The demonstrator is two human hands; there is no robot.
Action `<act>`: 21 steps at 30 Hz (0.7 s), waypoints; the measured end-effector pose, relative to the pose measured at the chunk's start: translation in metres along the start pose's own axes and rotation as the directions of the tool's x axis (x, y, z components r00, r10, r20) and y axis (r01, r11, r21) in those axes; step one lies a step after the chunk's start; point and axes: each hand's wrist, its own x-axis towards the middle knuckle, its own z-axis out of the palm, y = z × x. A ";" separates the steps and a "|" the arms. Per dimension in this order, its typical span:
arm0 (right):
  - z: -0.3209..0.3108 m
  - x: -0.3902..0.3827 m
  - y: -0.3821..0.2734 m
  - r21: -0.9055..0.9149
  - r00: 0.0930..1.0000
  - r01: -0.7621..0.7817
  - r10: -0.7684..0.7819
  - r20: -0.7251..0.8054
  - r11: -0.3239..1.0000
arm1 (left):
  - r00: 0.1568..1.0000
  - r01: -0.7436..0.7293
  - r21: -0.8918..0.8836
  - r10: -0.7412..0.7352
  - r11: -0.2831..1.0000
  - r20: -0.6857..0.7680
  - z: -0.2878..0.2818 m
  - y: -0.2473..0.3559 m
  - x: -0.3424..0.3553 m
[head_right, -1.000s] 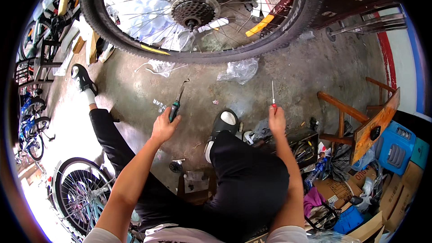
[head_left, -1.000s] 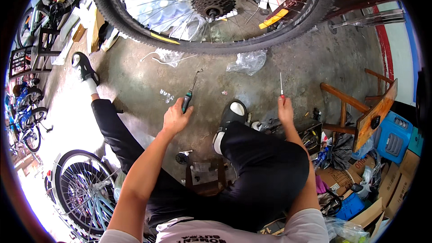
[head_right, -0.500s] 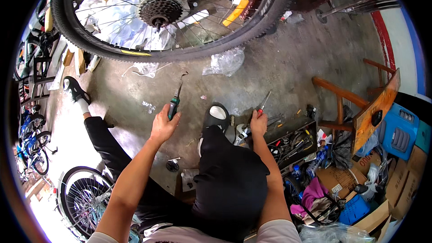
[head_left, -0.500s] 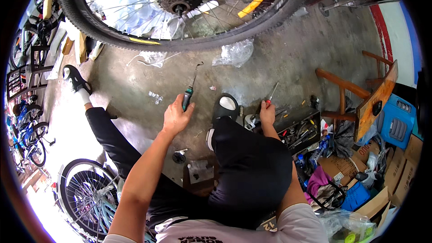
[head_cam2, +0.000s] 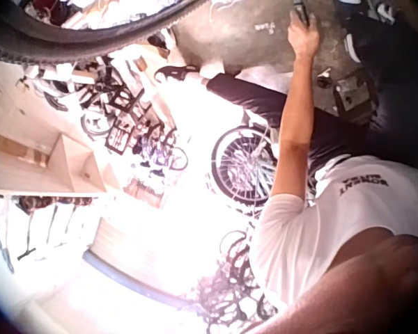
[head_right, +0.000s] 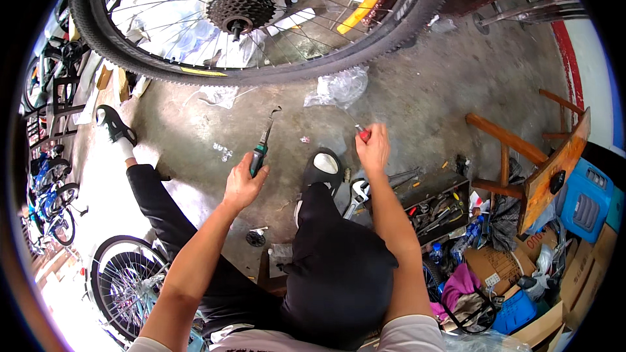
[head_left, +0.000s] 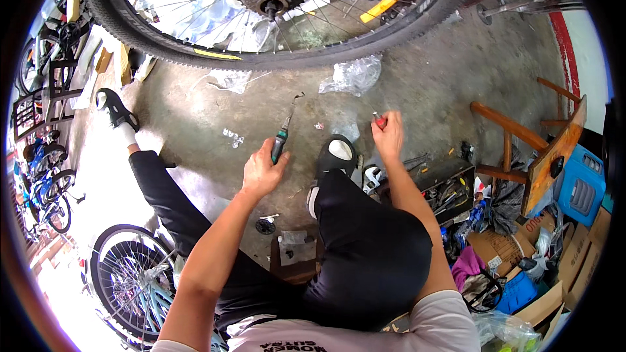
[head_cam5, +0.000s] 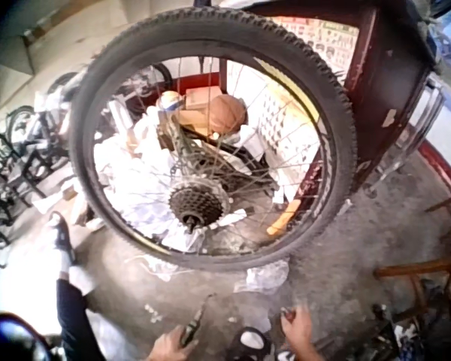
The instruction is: The person sits on a stool and uses a screwdriver to work on a bicycle wheel's cassette, then uses pliers to handle a small part near the hub. They use a cloth to wipe the wheel and finally use a wrench to adjust the axle nuts while holding the wheel upright.
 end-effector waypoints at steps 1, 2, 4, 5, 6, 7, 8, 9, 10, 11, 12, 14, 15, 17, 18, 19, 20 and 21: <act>0.000 0.013 -0.012 -0.099 0.964 0.259 -0.264 -0.041 0.961 | 1.000 0.003 0.006 -0.003 1.000 -0.011 -0.002 0.000 0.000; -0.002 0.024 -0.024 -0.090 0.962 0.267 -0.271 -0.042 0.960 | 1.000 0.017 0.019 -0.017 1.000 0.000 -0.003 0.002 0.000; -0.010 0.038 -0.057 -0.139 0.835 0.538 -0.548 -0.046 0.832 | 0.999 0.042 0.042 -0.042 0.998 0.003 -0.007 0.000 -0.002; -0.010 0.045 -0.065 -0.129 0.834 0.541 -0.550 -0.047 0.831 | 0.997 0.071 -0.015 -0.071 0.997 0.013 -0.008 -0.003 -0.002; -0.007 0.051 -0.072 -0.170 0.804 0.588 -0.595 0.013 0.791 | 0.994 0.106 -0.077 -0.104 0.991 0.027 -0.009 -0.007 -0.003; -0.005 0.053 -0.077 -0.208 0.770 0.633 -0.633 0.074 0.746 | 0.993 0.114 -0.076 -0.112 0.991 0.024 -0.008 -0.013 -0.005; 0.000 0.052 -0.079 -0.203 0.768 0.637 -0.636 0.078 0.744 | 0.991 0.131 -0.135 -0.132 0.982 0.004 -0.007 -0.020 -0.008; 0.001 0.050 -0.086 -0.180 0.768 0.639 -0.634 0.088 0.748 | 0.989 0.139 -0.193 -0.146 0.971 -0.021 -0.009 -0.023 -0.009; 0.001 0.047 -0.092 -0.157 0.768 0.640 -0.633 0.099 0.752 | 0.989 0.138 -0.194 -0.147 0.971 -0.029 -0.012 -0.026 -0.011; -0.002 0.043 -0.096 -0.101 0.755 0.656 -0.652 0.073 0.748 | 0.986 0.147 -0.227 -0.161 0.963 -0.044 -0.015 -0.029 -0.014; -0.006 0.036 -0.112 -0.087 0.741 0.672 -0.667 0.081 0.736 | 0.979 0.169 -0.261 -0.193 0.950 -0.068 -0.019 -0.034 -0.021; -0.023 0.019 -0.140 0.339 0.733 0.588 -0.661 0.162 0.735 | 0.970 0.189 -0.323 -0.228 0.927 -0.089 -0.029 -0.035 -0.032; -0.040 0.009 -0.164 0.552 0.793 0.288 -0.518 0.321 0.783 | 0.964 0.207 -0.395 -0.255 0.895 -0.072 -0.039 -0.028 -0.038; -0.067 0.013 -0.184 0.616 0.748 -0.068 -0.369 0.552 0.785 | 0.961 0.189 -0.477 -0.261 0.858 -0.089 -0.052 -0.024 -0.052; -0.083 0.017 -0.191 0.671 0.711 -0.199 -0.367 0.600 0.714 | 0.960 0.175 -0.485 -0.257 0.857 -0.108 -0.059 -0.023 -0.058; -0.097 0.022 -0.197 0.699 0.670 -0.334 -0.362 0.648 0.633 | 0.965 0.157 -0.504 -0.240 0.849 -0.104 -0.065 -0.019 -0.067; -0.108 0.028 -0.205 0.728 0.659 -0.415 -0.371 0.654 0.545 | 0.970 0.140 -0.523 -0.223 0.841 -0.100 -0.072 -0.016 -0.076; -0.122 0.034 -0.216 0.719 0.614 -0.482 -0.393 0.684 0.500 | 0.975 0.092 -0.508 -0.182 0.857 -0.131 -0.079 -0.014 -0.085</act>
